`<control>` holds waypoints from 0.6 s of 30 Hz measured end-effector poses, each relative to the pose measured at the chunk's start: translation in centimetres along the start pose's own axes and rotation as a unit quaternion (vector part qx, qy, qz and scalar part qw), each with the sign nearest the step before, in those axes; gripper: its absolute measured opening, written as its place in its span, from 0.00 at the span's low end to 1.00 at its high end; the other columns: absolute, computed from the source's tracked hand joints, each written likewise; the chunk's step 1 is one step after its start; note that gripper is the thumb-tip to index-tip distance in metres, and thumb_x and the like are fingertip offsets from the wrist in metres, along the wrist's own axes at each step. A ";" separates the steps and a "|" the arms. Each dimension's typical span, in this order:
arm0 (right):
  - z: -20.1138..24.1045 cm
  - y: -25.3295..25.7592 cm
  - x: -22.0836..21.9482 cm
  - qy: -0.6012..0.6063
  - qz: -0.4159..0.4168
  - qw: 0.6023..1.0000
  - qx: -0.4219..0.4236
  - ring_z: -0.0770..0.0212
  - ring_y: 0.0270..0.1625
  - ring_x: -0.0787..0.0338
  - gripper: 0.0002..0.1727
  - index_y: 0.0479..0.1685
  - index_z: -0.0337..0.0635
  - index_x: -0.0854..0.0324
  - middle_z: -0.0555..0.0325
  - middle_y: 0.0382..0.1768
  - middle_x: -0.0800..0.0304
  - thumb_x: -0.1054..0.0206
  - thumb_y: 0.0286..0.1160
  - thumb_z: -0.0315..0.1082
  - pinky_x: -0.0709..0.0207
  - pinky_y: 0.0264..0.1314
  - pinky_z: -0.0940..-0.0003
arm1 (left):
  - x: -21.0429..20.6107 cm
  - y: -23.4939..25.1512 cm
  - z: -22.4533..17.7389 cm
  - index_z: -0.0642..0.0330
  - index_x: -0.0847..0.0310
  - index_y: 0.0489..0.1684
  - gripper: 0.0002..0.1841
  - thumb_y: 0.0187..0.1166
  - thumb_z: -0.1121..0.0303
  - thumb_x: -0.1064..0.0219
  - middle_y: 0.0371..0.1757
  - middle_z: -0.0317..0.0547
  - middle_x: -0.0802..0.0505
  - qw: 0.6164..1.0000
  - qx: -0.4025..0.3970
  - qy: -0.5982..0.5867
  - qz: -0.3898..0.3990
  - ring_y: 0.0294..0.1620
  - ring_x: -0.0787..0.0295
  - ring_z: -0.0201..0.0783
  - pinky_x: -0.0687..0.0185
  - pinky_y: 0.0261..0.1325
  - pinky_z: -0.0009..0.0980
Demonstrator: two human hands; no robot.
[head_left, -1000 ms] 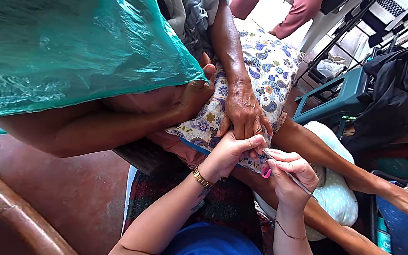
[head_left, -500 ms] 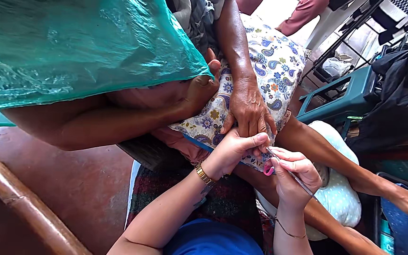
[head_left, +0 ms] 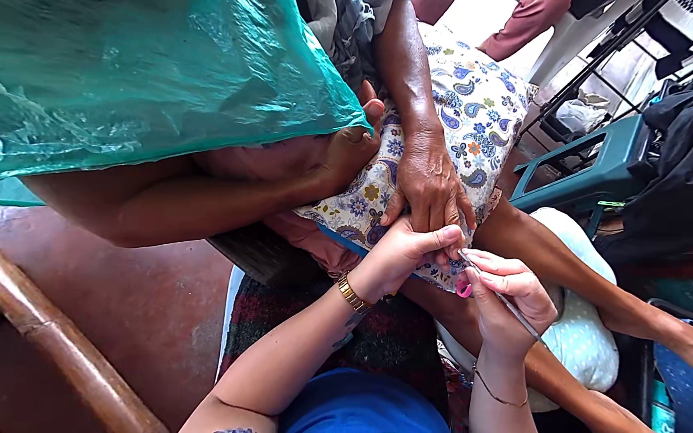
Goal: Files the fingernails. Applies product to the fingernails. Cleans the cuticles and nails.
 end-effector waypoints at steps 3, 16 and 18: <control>-0.3 0.1 0.3 0.032 0.005 0.999 -0.014 0.56 0.56 0.03 0.13 0.42 0.48 0.09 0.58 0.47 0.03 0.25 0.67 0.19 0.07 0.57 0.64 | 0.0 0.0 0.0 0.65 0.17 0.33 0.09 0.83 0.78 0.40 0.24 0.43 0.11 1.000 0.001 0.000 0.002 0.25 0.12 0.30 0.12 0.38 0.23; 0.1 -0.1 0.0 -0.012 -0.005 1.000 0.001 0.57 0.57 0.04 0.11 0.40 0.49 0.10 0.60 0.46 0.03 0.26 0.68 0.20 0.08 0.60 0.64 | -0.1 0.0 -0.2 0.65 0.17 0.32 0.09 0.84 0.78 0.41 0.23 0.43 0.11 1.000 -0.002 -0.001 -0.004 0.24 0.13 0.29 0.12 0.37 0.22; -0.2 -0.1 0.2 0.015 -0.004 1.000 -0.013 0.57 0.56 0.03 0.12 0.41 0.49 0.10 0.59 0.46 0.03 0.26 0.68 0.19 0.07 0.59 0.64 | -0.1 0.0 -0.1 0.66 0.16 0.32 0.10 0.83 0.78 0.40 0.23 0.43 0.11 1.000 -0.001 -0.002 -0.002 0.24 0.13 0.29 0.12 0.37 0.22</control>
Point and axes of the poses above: each hand's wrist, its own y-axis towards the middle knuckle, its own x-axis out of the back of the hand, z = x × y, the point moved 6 cm from there along y, towards the middle knuckle
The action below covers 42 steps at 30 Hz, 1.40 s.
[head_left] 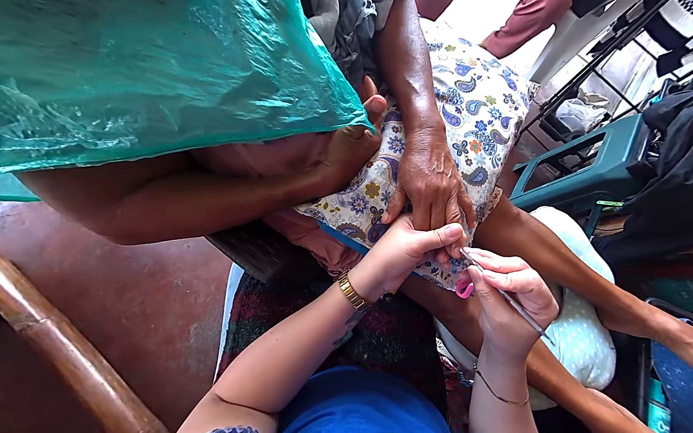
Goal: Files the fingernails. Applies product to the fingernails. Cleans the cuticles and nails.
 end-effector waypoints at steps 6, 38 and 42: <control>0.0 0.0 -0.4 -0.022 -0.006 1.000 0.021 0.58 0.57 0.04 0.12 0.41 0.50 0.10 0.61 0.46 0.03 0.26 0.69 0.20 0.08 0.60 0.64 | 0.1 0.1 0.0 0.65 0.17 0.32 0.09 0.83 0.78 0.40 0.23 0.42 0.11 1.000 -0.003 0.003 -0.001 0.24 0.13 0.29 0.12 0.37 0.23; 0.1 0.1 -0.1 -0.025 0.008 0.999 0.019 0.58 0.56 0.04 0.11 0.39 0.49 0.10 0.60 0.46 0.03 0.25 0.68 0.21 0.08 0.59 0.64 | 0.1 0.0 0.0 0.65 0.16 0.32 0.09 0.84 0.78 0.40 0.23 0.42 0.11 1.000 -0.006 0.008 -0.004 0.24 0.13 0.29 0.12 0.36 0.22; 0.0 0.2 0.1 -0.001 0.009 1.000 0.004 0.57 0.54 0.03 0.12 0.41 0.49 0.09 0.59 0.46 0.03 0.25 0.67 0.20 0.07 0.56 0.65 | 0.1 0.0 0.1 0.65 0.17 0.32 0.09 0.84 0.78 0.40 0.23 0.42 0.11 1.000 -0.003 0.007 -0.001 0.24 0.13 0.29 0.13 0.36 0.22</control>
Point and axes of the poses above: each hand's wrist, its own y-axis towards the middle knuckle, its own x-axis out of the back of the hand, z = x × y, the point moved 6 cm from there along y, towards the middle knuckle
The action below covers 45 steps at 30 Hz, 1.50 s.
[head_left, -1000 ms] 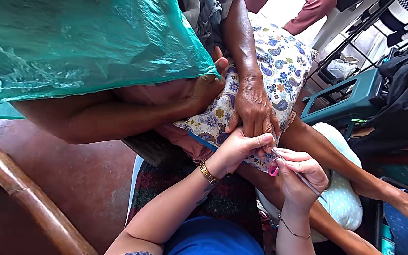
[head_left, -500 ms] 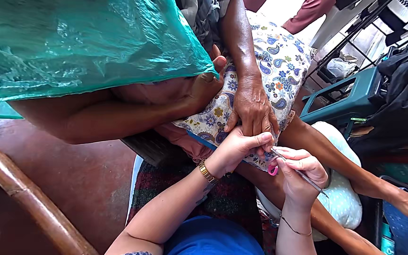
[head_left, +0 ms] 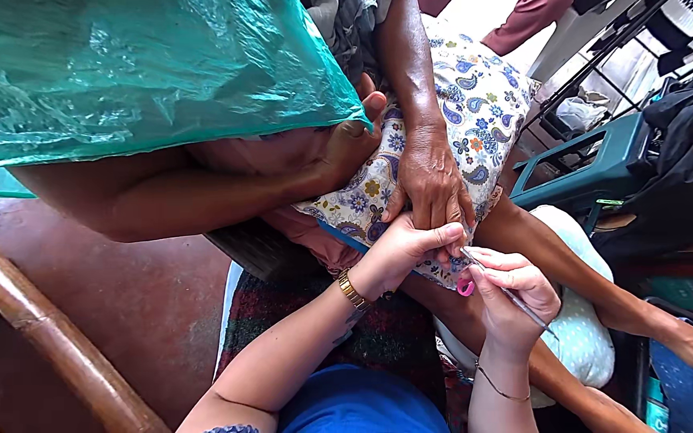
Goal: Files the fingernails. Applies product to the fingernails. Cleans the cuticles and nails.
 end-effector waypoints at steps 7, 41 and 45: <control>0.3 0.0 -0.1 -0.042 0.005 0.999 0.015 0.57 0.56 0.04 0.10 0.38 0.48 0.11 0.60 0.45 0.03 0.26 0.68 0.20 0.07 0.58 0.65 | 0.0 0.1 -0.1 0.65 0.16 0.33 0.09 0.84 0.77 0.40 0.23 0.42 0.11 1.000 0.000 0.006 -0.005 0.23 0.14 0.28 0.13 0.35 0.22; 0.3 0.2 0.2 -0.033 0.020 0.999 0.010 0.57 0.55 0.03 0.10 0.39 0.48 0.10 0.59 0.46 0.03 0.26 0.69 0.20 0.07 0.58 0.64 | 0.0 0.1 0.0 0.66 0.16 0.34 0.08 0.83 0.78 0.39 0.23 0.43 0.11 1.000 -0.001 0.010 -0.015 0.23 0.14 0.29 0.13 0.34 0.22; 1.0 0.1 -0.4 -0.109 0.011 0.993 0.038 0.59 0.55 0.04 0.08 0.34 0.47 0.13 0.60 0.43 0.04 0.27 0.69 0.21 0.07 0.59 0.65 | -0.1 0.1 -0.1 0.66 0.16 0.33 0.08 0.83 0.78 0.39 0.22 0.42 0.11 1.000 0.000 0.014 -0.021 0.22 0.14 0.28 0.13 0.34 0.21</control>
Point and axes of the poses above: each hand's wrist, its own y-axis towards the middle knuckle, its own x-axis out of the back of the hand, z = x × y, the point moved 6 cm from there along y, towards the middle knuckle
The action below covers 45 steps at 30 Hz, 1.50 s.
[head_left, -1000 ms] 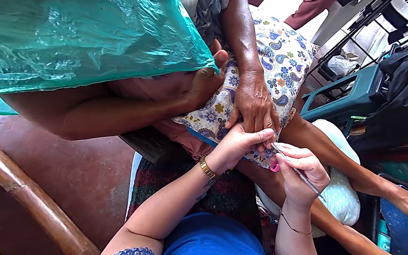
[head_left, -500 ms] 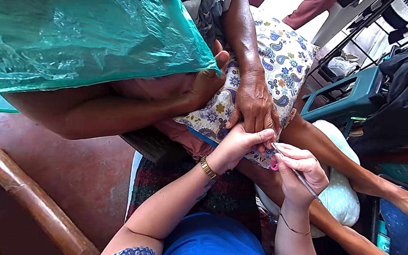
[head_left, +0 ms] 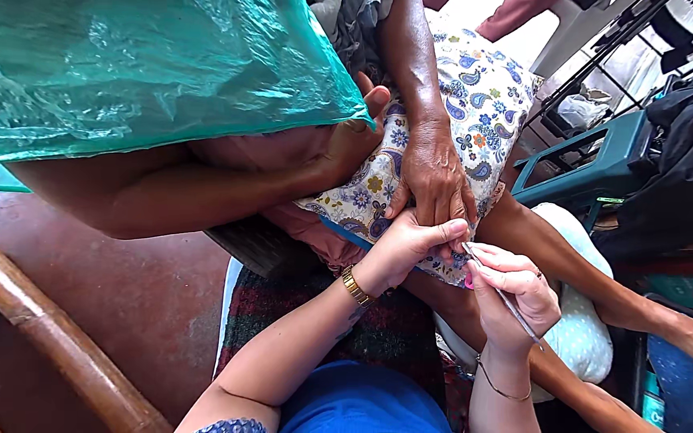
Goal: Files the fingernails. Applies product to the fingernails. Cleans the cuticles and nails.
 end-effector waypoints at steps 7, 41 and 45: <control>0.3 0.1 0.0 -0.022 0.013 1.000 0.008 0.59 0.55 0.04 0.07 0.34 0.46 0.14 0.60 0.44 0.04 0.28 0.70 0.22 0.07 0.58 0.65 | 0.1 0.0 0.0 0.66 0.16 0.34 0.07 0.83 0.77 0.38 0.23 0.43 0.11 1.000 -0.006 0.004 -0.003 0.22 0.14 0.28 0.13 0.34 0.22; 1.5 0.8 0.0 -0.068 0.039 0.997 -0.012 0.61 0.54 0.03 0.06 0.28 0.38 0.15 0.53 0.42 0.04 0.29 0.68 0.20 0.08 0.57 0.70 | -0.1 0.1 0.1 0.66 0.16 0.36 0.05 0.82 0.78 0.36 0.23 0.42 0.10 0.999 -0.017 0.036 -0.026 0.21 0.13 0.28 0.13 0.32 0.22; 1.4 0.7 -0.2 -0.100 0.043 0.994 0.006 0.61 0.55 0.04 0.06 0.28 0.37 0.16 0.53 0.41 0.04 0.31 0.67 0.18 0.09 0.59 0.70 | 0.0 0.1 0.1 0.68 0.16 0.36 0.04 0.81 0.78 0.34 0.23 0.44 0.10 0.998 -0.017 0.037 -0.037 0.20 0.14 0.29 0.13 0.31 0.21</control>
Point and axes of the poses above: each hand's wrist, its own y-axis towards the middle knuckle, its own x-axis out of the back of the hand, z = x × y, the point moved 6 cm from there along y, towards the middle knuckle
